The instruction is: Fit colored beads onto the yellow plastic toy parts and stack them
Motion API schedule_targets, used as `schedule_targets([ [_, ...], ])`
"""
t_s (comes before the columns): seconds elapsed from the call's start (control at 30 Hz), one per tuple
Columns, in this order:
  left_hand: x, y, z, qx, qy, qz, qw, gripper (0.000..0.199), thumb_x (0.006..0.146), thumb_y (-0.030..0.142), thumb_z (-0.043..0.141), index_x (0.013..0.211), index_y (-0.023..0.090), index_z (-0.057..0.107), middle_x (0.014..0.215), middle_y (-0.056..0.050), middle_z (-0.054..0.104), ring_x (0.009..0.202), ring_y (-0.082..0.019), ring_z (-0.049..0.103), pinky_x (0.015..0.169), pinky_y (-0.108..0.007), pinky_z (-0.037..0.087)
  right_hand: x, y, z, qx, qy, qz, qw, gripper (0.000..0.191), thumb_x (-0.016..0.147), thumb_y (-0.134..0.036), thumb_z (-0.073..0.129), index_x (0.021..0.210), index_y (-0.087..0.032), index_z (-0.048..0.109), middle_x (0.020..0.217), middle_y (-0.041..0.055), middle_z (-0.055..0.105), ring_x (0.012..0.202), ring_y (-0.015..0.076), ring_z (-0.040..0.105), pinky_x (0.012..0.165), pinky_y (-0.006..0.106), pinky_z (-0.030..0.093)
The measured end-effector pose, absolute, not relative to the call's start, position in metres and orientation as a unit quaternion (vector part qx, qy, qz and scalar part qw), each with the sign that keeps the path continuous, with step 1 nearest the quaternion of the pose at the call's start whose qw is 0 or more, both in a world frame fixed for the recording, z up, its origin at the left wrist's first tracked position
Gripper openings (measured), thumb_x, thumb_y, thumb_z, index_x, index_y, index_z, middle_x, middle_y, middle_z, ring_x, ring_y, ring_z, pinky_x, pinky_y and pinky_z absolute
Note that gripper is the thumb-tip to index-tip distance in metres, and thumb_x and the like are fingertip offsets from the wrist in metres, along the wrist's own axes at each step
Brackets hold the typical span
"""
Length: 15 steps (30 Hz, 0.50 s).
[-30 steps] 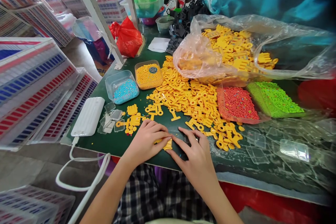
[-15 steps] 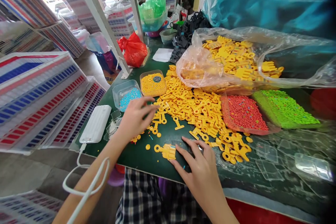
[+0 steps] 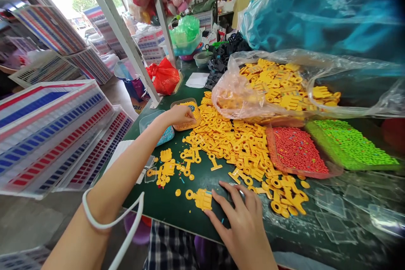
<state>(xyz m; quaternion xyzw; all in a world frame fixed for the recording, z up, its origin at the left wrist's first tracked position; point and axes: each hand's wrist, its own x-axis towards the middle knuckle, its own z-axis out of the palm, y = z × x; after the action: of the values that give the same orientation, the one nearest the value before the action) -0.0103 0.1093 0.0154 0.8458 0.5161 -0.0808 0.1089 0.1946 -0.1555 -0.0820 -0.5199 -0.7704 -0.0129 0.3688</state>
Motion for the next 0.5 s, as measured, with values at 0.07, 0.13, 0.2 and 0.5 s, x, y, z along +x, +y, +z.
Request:
schedule_targets([
  [0.07,-0.008,0.116,0.013,0.841,0.516,-0.108,0.121,0.029,0.083,0.043,0.062,0.091,0.019,0.077,0.099,-0.005,0.076,0.090,-0.022,0.064,0.075,-0.027,0.039,0.197,-0.155,-0.084,-0.511,-0.782,-0.025,0.355,0.023,0.092,-0.042,0.057,0.100,-0.026,0.070,0.109,0.0072,0.067,0.100,0.0268,0.054,0.087,0.042,0.038],
  [0.13,-0.006,0.120,0.012,0.835,0.520,-0.124,0.127,0.031,0.080,0.047,0.066,0.088,0.019,0.077,0.094,-0.005,0.076,0.087,-0.022,0.065,0.076,-0.028,0.039,0.199,-0.155,-0.087,-0.504,-0.793,-0.038,0.339,0.024,0.089,-0.044,0.060,0.104,-0.027,0.069,0.111,0.0060,0.067,0.101,0.0266,0.054,0.086,0.041,0.038],
  [0.2,-0.003,0.122,0.010,0.832,0.524,-0.132,0.126,0.031,0.077,0.048,0.069,0.084,0.019,0.076,0.087,-0.005,0.076,0.084,-0.022,0.065,0.080,-0.030,0.038,0.200,-0.154,-0.091,-0.500,-0.799,-0.050,0.330,0.025,0.089,-0.046,0.062,0.106,-0.029,0.069,0.113,0.0048,0.067,0.102,0.0264,0.054,0.087,0.041,0.038],
  [0.5,0.002,0.095,0.032,0.838,0.544,-0.017,0.031,0.019,0.082,0.037,0.068,0.081,0.018,0.074,0.098,-0.007,0.072,0.098,-0.025,0.060,0.092,-0.040,0.035,0.202,-0.154,-0.091,-0.500,-0.799,-0.048,0.331,0.024,0.089,-0.045,0.062,0.106,-0.029,0.068,0.114,0.0045,0.066,0.101,0.0257,0.055,0.084,0.040,0.043],
])
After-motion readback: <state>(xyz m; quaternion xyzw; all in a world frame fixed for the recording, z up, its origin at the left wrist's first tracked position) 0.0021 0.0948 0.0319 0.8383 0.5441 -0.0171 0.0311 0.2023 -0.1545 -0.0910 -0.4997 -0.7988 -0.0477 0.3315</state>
